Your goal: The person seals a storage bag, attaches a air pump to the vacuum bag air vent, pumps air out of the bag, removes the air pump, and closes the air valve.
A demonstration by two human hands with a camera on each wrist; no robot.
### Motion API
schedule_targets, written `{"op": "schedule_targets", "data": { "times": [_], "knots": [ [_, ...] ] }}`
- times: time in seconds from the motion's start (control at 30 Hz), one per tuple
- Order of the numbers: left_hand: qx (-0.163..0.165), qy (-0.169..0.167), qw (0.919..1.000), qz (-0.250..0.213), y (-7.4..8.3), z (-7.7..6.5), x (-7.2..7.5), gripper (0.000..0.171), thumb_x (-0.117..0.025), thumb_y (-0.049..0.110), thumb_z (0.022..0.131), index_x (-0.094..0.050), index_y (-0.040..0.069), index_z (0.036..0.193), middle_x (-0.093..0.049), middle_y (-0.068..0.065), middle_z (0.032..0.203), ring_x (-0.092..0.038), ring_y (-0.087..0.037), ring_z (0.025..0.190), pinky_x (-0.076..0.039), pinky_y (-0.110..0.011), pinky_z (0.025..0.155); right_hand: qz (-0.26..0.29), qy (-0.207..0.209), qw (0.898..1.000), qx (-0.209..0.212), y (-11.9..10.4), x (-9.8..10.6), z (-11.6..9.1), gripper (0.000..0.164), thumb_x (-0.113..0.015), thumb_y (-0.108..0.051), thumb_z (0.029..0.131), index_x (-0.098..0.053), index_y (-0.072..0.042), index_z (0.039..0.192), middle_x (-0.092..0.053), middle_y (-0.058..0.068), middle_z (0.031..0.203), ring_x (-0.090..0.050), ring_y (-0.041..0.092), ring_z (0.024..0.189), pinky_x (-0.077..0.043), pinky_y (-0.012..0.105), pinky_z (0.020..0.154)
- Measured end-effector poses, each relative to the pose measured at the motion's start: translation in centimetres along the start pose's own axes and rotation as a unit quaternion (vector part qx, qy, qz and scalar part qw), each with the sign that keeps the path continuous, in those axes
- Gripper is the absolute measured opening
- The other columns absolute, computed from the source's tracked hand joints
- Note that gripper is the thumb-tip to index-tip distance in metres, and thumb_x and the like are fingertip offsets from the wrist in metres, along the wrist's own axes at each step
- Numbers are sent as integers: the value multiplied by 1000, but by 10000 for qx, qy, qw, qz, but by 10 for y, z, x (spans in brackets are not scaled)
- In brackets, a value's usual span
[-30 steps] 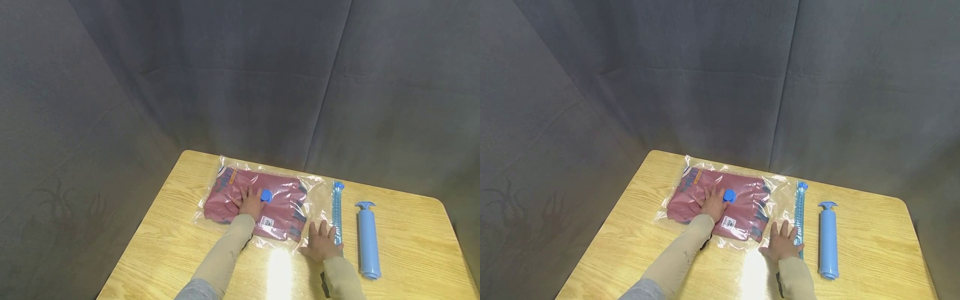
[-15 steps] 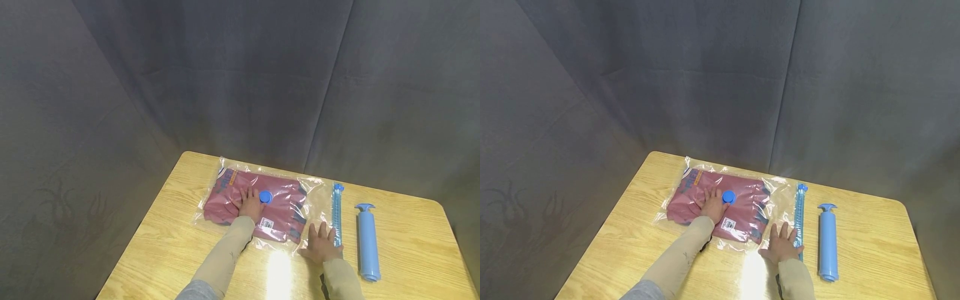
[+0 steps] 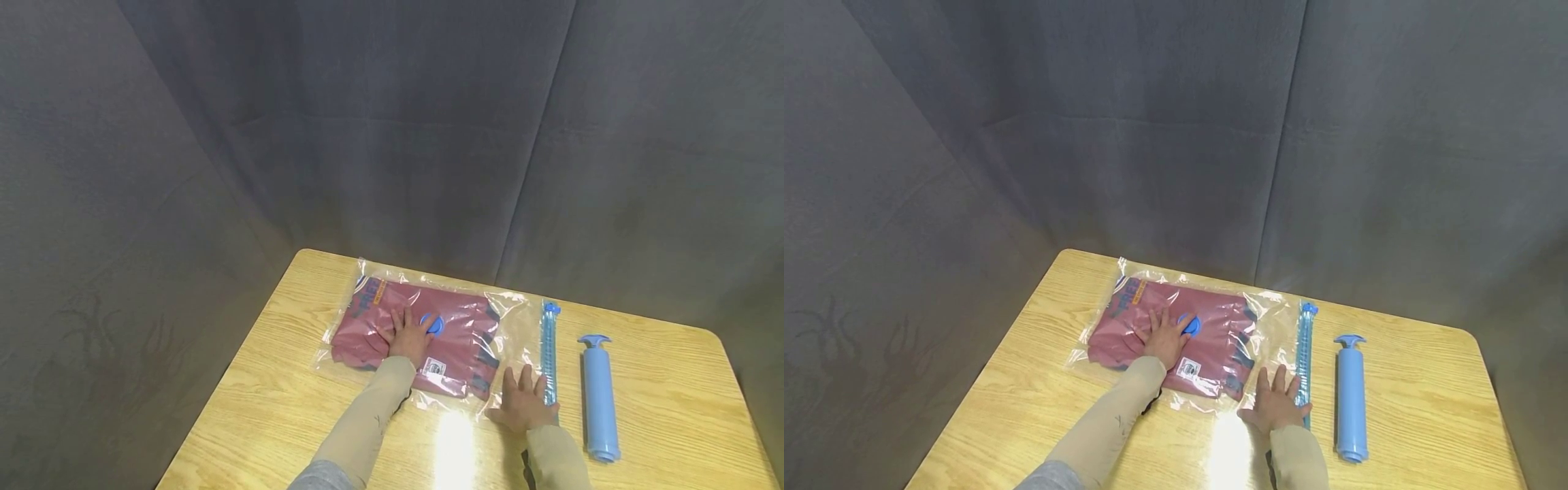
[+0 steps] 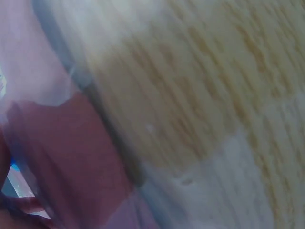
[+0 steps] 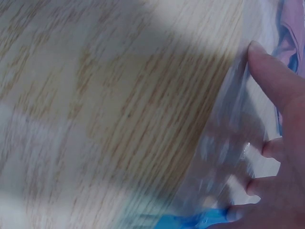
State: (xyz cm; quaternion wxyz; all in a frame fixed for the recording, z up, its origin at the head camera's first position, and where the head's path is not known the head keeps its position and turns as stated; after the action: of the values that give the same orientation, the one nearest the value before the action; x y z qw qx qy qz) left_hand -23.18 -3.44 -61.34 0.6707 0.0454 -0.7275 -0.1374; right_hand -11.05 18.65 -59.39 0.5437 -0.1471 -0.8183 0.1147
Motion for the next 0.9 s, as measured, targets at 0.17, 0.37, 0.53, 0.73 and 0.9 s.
{"op": "schedule_targets", "data": {
  "times": [0.17,0.37,0.53,0.73,0.9],
  "knots": [
    [69,-54,9999,-129,1,0,0,50,-52,45,94,-39,45,142,-27,-20,157,-18,-53,143,-20,-83,97,23,0,10000,12,0,-1,1,102,-70,-53,80,-19,1,151,1,38,153,3,66,135,-12,88,92],
    [123,44,9997,-228,0,2,-4,47,-53,45,94,-41,38,139,-28,-20,156,-17,-52,143,-18,-84,97,12,43,10000,40,0,-1,1,102,-70,-53,80,-21,1,150,-1,38,153,2,67,135,-13,88,91],
    [159,128,9993,-314,-1,3,-6,50,-55,46,92,-42,39,140,-28,-20,156,-16,-51,144,-17,-84,97,-27,39,10000,29,-1,-1,0,102,-70,-54,79,-21,1,150,-1,38,153,1,67,135,-14,88,91],
    [192,79,9992,-336,-1,4,-6,49,-54,46,93,-42,40,139,-28,-20,156,-15,-51,144,-17,-84,97,-76,56,10000,26,0,-2,0,102,-69,-55,80,-21,1,151,-1,37,154,1,66,135,-15,88,90],
    [168,69,9993,-338,0,4,-4,48,-53,46,93,-42,39,138,-28,-19,157,-15,-51,144,-16,-84,97,-19,47,10000,7,1,-1,1,101,-69,-55,81,-21,0,151,0,37,154,3,66,135,-14,88,90]
  ]
}}
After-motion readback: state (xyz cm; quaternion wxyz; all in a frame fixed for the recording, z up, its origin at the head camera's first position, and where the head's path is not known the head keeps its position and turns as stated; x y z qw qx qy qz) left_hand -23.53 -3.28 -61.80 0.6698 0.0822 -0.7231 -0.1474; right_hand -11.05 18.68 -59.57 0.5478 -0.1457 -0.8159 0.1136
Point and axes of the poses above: each hand's wrist, its own z-axis towards the middle knuckle, its own x-axis out of the back of the hand, y = z × x, the point moved 1 cm from there along z, towards the middle knuckle
